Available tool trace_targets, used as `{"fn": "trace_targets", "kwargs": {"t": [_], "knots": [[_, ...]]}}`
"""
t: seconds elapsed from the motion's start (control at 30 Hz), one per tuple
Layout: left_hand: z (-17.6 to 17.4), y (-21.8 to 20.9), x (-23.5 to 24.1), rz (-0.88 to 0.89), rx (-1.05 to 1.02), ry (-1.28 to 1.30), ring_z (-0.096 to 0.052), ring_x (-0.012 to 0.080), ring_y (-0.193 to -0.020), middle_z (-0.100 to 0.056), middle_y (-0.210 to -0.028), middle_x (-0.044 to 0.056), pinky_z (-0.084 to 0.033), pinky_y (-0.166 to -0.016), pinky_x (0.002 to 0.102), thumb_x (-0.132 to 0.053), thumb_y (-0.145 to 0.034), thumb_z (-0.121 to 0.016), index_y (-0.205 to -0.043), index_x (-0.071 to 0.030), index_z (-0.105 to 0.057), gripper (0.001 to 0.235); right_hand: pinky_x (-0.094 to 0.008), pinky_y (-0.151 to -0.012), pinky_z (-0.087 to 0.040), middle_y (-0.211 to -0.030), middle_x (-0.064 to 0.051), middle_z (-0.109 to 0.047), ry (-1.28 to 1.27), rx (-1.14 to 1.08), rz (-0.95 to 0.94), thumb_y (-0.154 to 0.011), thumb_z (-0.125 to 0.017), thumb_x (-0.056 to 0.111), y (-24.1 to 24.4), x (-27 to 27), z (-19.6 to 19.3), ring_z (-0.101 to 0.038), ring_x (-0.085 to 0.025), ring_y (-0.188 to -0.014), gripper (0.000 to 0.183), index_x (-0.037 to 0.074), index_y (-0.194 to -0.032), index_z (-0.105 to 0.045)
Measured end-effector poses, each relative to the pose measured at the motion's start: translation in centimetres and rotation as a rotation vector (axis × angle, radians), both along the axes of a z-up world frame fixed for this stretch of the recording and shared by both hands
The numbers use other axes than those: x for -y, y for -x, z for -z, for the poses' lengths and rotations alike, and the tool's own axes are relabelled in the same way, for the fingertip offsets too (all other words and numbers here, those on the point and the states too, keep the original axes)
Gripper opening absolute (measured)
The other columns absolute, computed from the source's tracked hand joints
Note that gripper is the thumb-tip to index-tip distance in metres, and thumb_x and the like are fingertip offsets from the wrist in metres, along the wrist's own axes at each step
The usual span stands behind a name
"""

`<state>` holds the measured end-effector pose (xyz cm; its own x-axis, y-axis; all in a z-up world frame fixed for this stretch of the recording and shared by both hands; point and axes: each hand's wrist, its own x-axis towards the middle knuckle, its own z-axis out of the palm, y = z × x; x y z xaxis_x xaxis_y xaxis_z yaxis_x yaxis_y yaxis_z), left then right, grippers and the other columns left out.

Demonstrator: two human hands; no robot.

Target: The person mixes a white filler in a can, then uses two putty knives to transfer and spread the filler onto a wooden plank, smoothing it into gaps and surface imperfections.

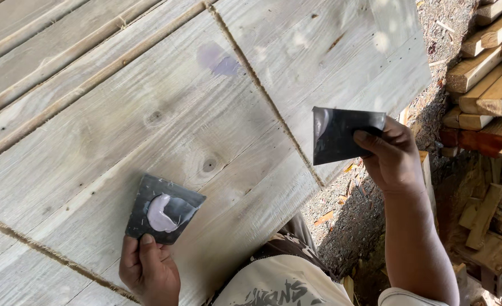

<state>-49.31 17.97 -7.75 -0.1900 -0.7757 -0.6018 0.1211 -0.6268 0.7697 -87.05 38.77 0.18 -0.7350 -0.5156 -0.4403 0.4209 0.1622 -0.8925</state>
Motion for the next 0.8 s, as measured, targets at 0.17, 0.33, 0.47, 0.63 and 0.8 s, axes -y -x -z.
{"fn": "trace_targets", "kwargs": {"t": [0.17,0.33,0.47,0.63,0.8], "knots": [[1.2,1.8,-1.8,-0.04,-0.075,0.108,-0.049,0.0039,-0.074,-0.058,-0.083,0.001,-0.044,-0.065,0.018,0.003,-0.107,-0.052,-0.11,0.006,-0.065,0.014,-0.045,-0.108,-0.056,-0.112,-0.012,-0.073,0.3,0.218,0.187,-0.092,-0.068,-0.003,8.9,-4.2,0.4,-0.072,-0.027,-0.111,0.031,-0.002,-0.122,-0.066],[2.5,5.8,-4.3,-0.15,-0.181,0.294,-0.045,0.0022,-0.071,-0.057,-0.084,0.0,-0.039,-0.064,0.016,0.008,-0.111,-0.052,-0.099,0.002,-0.06,0.016,-0.057,-0.121,-0.042,-0.106,-0.014,-0.07,0.511,0.411,0.17,-0.092,-0.075,0.007,15.5,-2.8,2.9,-0.065,-0.031,-0.111,0.051,0.002,-0.141,-0.061],[2.8,8.5,-4.7,-0.176,-0.011,0.499,-0.043,0.0021,-0.066,-0.056,-0.079,-0.002,-0.041,-0.065,0.019,0.005,-0.106,-0.048,-0.102,0.0,-0.061,0.014,-0.059,-0.126,-0.037,-0.117,-0.014,-0.068,0.469,0.657,-0.07,-0.08,-0.077,0.012,14.0,2.5,7.1,-0.067,-0.033,-0.118,0.063,0.002,-0.14,-0.059],[2.3,9.1,-5.7,-0.269,0.18,0.49,-0.037,0.0009,-0.06,-0.048,-0.074,-0.003,-0.029,-0.053,0.016,0.001,-0.11,-0.052,-0.087,-0.003,-0.051,0.024,-0.048,-0.112,-0.049,-0.12,-0.012,-0.067,0.441,0.631,-0.222,-0.091,-0.072,0.006,15.7,11.8,12.6,-0.062,-0.028,-0.115,0.043,-0.002,-0.131,-0.06],[3.6,8.6,-5.5,-0.284,0.131,0.52,-0.048,0.0047,-0.066,-0.058,-0.084,0.001,-0.036,-0.056,0.016,-0.002,-0.111,-0.055,-0.09,-0.002,-0.053,0.021,-0.033,-0.105,-0.056,-0.11,-0.006,-0.07,0.628,-0.168,0.077,-0.1,-0.057,0.003,31.2,7.1,10.0,-0.07,-0.019,-0.109,0.022,0.003,-0.122,-0.06]]}}
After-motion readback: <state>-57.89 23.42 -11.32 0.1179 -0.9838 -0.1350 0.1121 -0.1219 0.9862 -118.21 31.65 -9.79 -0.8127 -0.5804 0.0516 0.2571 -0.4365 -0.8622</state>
